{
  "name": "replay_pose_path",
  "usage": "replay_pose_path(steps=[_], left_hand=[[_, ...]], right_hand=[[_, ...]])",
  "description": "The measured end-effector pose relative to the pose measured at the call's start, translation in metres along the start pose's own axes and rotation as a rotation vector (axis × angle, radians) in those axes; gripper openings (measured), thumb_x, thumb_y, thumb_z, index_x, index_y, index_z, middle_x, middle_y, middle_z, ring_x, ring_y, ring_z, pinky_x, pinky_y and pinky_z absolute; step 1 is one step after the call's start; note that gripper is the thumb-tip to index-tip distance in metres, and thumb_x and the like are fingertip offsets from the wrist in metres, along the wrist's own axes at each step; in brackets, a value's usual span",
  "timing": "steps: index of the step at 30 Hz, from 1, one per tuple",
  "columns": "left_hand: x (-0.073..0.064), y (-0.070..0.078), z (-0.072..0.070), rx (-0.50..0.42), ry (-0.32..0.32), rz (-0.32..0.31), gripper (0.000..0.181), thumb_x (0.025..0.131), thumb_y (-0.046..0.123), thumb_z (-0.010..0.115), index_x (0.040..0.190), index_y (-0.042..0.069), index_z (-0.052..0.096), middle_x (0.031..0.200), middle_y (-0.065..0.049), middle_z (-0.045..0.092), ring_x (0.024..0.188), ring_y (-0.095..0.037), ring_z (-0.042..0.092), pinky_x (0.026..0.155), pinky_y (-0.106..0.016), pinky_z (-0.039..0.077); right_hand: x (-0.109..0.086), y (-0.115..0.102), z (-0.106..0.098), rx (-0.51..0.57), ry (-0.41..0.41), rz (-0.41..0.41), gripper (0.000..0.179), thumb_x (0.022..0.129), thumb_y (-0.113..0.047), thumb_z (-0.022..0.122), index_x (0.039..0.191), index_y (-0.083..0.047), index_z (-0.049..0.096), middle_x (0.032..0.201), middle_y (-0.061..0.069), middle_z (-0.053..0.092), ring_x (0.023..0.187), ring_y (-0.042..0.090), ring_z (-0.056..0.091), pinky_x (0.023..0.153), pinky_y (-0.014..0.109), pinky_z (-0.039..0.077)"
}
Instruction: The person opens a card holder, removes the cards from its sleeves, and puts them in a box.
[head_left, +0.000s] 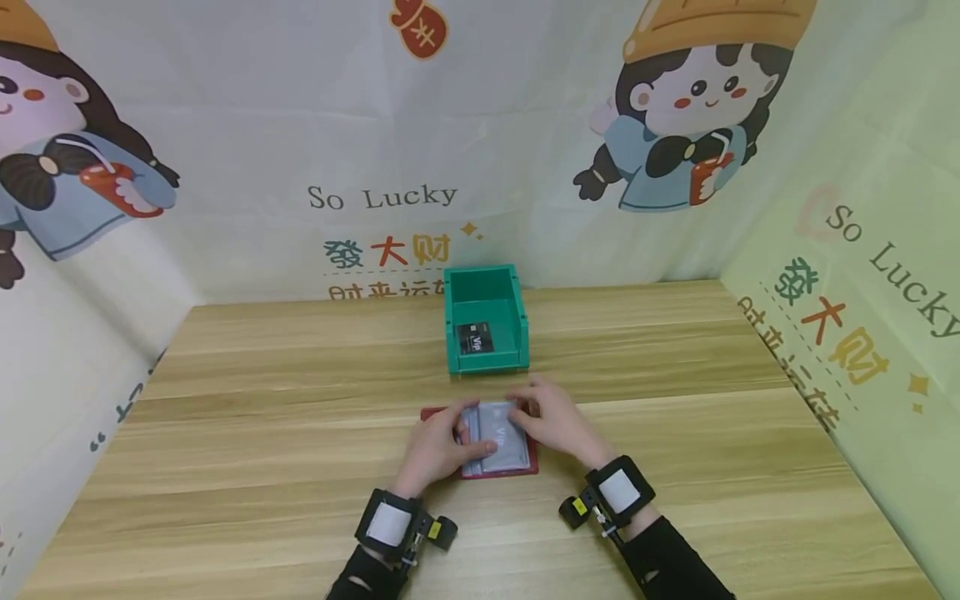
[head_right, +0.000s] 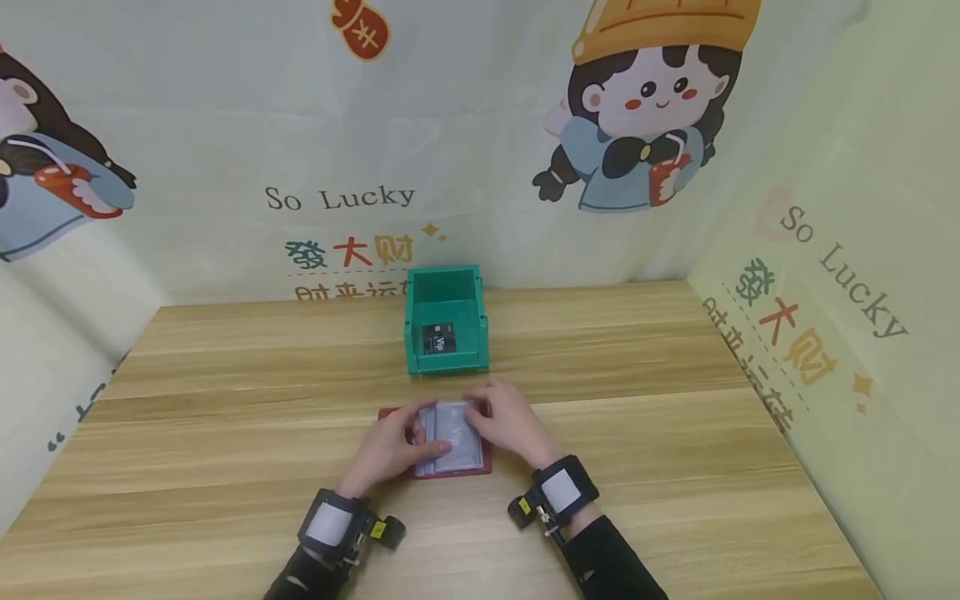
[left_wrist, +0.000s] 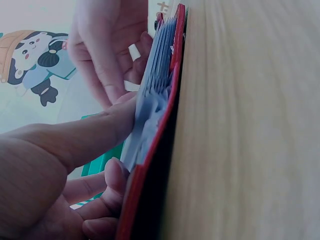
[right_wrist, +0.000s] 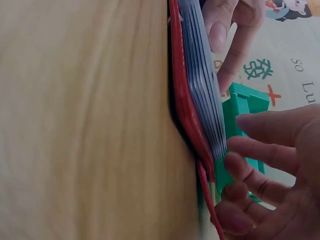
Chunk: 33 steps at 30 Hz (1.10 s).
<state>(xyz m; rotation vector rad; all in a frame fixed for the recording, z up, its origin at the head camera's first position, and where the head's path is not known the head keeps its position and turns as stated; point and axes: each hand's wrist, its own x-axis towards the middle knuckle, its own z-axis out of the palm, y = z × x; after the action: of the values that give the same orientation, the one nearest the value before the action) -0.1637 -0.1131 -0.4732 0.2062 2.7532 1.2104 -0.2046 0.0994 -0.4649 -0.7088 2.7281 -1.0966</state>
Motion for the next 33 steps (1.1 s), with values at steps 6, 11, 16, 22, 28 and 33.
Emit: replay_pose_path(steps=[6, 11, 16, 22, 28, 33], left_hand=[[0.0, 0.0, 0.001, -0.004, 0.006, 0.011, 0.066, 0.087, 0.027, 0.087, 0.143, 0.004, 0.061, 0.077, 0.002, 0.056, 0.065, -0.012, 0.046, 0.06, -0.022, 0.03], [0.0, -0.002, 0.001, 0.004, 0.001, 0.004, 0.067, 0.087, 0.028, 0.087, 0.144, 0.004, 0.06, 0.077, 0.002, 0.056, 0.065, -0.012, 0.046, 0.059, -0.022, 0.03], [0.0, -0.002, 0.001, 0.005, 0.001, 0.005, 0.067, 0.087, 0.028, 0.087, 0.144, 0.004, 0.06, 0.077, 0.002, 0.056, 0.065, -0.013, 0.046, 0.06, -0.023, 0.03], [-0.001, -0.002, 0.0, -0.002, 0.007, 0.008, 0.066, 0.089, 0.028, 0.085, 0.144, 0.004, 0.059, 0.077, 0.002, 0.057, 0.065, -0.012, 0.046, 0.06, -0.022, 0.03], [-0.001, -0.001, 0.0, -0.031, 0.037, 0.004, 0.058, 0.097, 0.031, 0.077, 0.142, 0.0, 0.057, 0.073, 0.002, 0.06, 0.062, -0.01, 0.047, 0.059, -0.022, 0.03], [-0.003, 0.0, -0.001, -0.069, 0.062, 0.012, 0.048, 0.102, 0.036, 0.07, 0.13, -0.001, 0.059, 0.072, -0.001, 0.061, 0.063, -0.011, 0.047, 0.059, -0.023, 0.029]], right_hand=[[-0.001, 0.001, 0.004, -0.03, -0.038, 0.03, 0.038, 0.101, -0.017, 0.07, 0.135, 0.0, 0.069, 0.102, 0.007, 0.058, 0.086, 0.016, 0.049, 0.071, 0.026, 0.04], [0.0, 0.001, 0.006, -0.021, -0.02, 0.053, 0.036, 0.1, -0.019, 0.072, 0.132, -0.003, 0.072, 0.101, 0.007, 0.058, 0.086, 0.016, 0.049, 0.072, 0.028, 0.039], [0.001, 0.001, 0.007, -0.003, 0.025, 0.057, 0.032, 0.099, -0.018, 0.074, 0.128, -0.004, 0.073, 0.1, 0.005, 0.059, 0.087, 0.016, 0.051, 0.074, 0.029, 0.042], [0.0, 0.0, 0.012, 0.122, 0.108, 0.053, 0.019, 0.099, -0.016, 0.072, 0.111, -0.002, 0.075, 0.09, 0.004, 0.061, 0.079, 0.012, 0.051, 0.069, 0.023, 0.041], [-0.006, -0.001, 0.019, 0.242, 0.178, 0.032, 0.021, 0.104, -0.016, 0.064, 0.096, -0.001, 0.076, 0.08, 0.002, 0.063, 0.073, 0.009, 0.051, 0.066, 0.023, 0.041], [-0.013, -0.003, 0.026, 0.314, 0.212, 0.014, 0.035, 0.11, -0.018, 0.055, 0.081, -0.004, 0.068, 0.076, 0.0, 0.055, 0.072, 0.009, 0.048, 0.068, 0.023, 0.037]])
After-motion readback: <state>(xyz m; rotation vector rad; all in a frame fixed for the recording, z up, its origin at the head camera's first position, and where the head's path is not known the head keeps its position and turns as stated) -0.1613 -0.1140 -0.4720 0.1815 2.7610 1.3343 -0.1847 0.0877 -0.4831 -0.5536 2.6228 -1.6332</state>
